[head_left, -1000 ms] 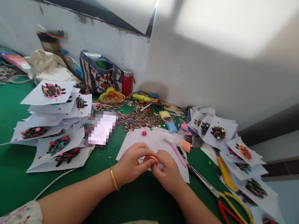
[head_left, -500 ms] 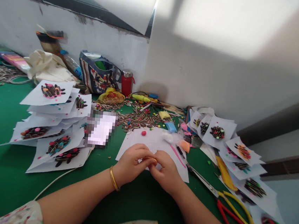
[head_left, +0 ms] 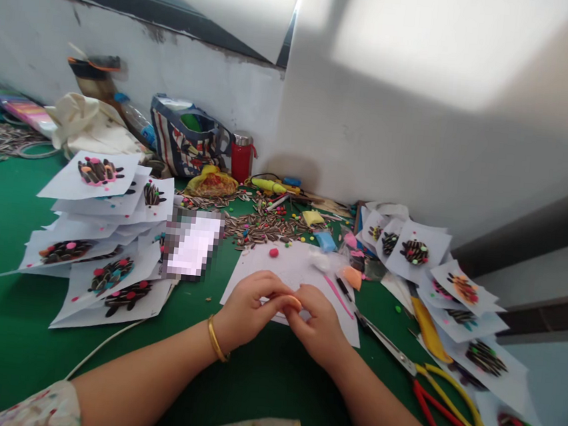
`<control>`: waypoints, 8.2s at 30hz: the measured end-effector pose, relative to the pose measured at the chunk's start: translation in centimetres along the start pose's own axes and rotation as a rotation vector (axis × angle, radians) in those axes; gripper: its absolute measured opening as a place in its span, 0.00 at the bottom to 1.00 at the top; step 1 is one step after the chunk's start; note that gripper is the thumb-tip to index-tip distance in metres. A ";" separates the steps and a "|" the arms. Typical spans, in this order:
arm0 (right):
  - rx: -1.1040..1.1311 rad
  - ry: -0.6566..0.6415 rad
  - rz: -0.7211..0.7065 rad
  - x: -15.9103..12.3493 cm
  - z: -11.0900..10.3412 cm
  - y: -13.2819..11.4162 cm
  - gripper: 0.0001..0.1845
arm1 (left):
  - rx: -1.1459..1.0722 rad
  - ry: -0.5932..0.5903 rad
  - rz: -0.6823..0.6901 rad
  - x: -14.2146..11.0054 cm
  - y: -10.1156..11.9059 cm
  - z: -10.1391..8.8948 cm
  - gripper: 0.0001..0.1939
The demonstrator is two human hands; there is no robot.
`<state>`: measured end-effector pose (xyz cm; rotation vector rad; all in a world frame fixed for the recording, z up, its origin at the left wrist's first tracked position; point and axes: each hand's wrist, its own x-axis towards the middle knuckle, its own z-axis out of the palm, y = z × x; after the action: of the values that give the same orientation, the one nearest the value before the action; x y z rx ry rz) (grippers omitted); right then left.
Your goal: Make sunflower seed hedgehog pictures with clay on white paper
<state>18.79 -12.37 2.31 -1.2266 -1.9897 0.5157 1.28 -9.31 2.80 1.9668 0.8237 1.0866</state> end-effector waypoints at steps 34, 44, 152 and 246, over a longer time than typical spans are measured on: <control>0.032 -0.019 -0.010 0.0 -0.1 0.0 0.07 | -0.004 0.006 0.001 0.0 0.1 0.0 0.07; 0.027 -0.004 -0.024 -0.2 0.1 0.3 0.10 | 0.109 0.002 -0.042 0.0 0.1 0.0 0.10; 0.109 0.002 0.214 0.0 0.0 0.3 0.06 | -0.011 -0.007 -0.225 0.5 -0.8 0.2 0.09; 0.105 0.141 0.189 -0.7 0.0 1.4 0.19 | -0.253 0.041 -0.370 0.2 -1.0 0.5 0.23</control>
<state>19.81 -12.36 1.11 -1.3540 -1.7186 0.6015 1.65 -8.84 1.87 1.5138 0.9746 0.9596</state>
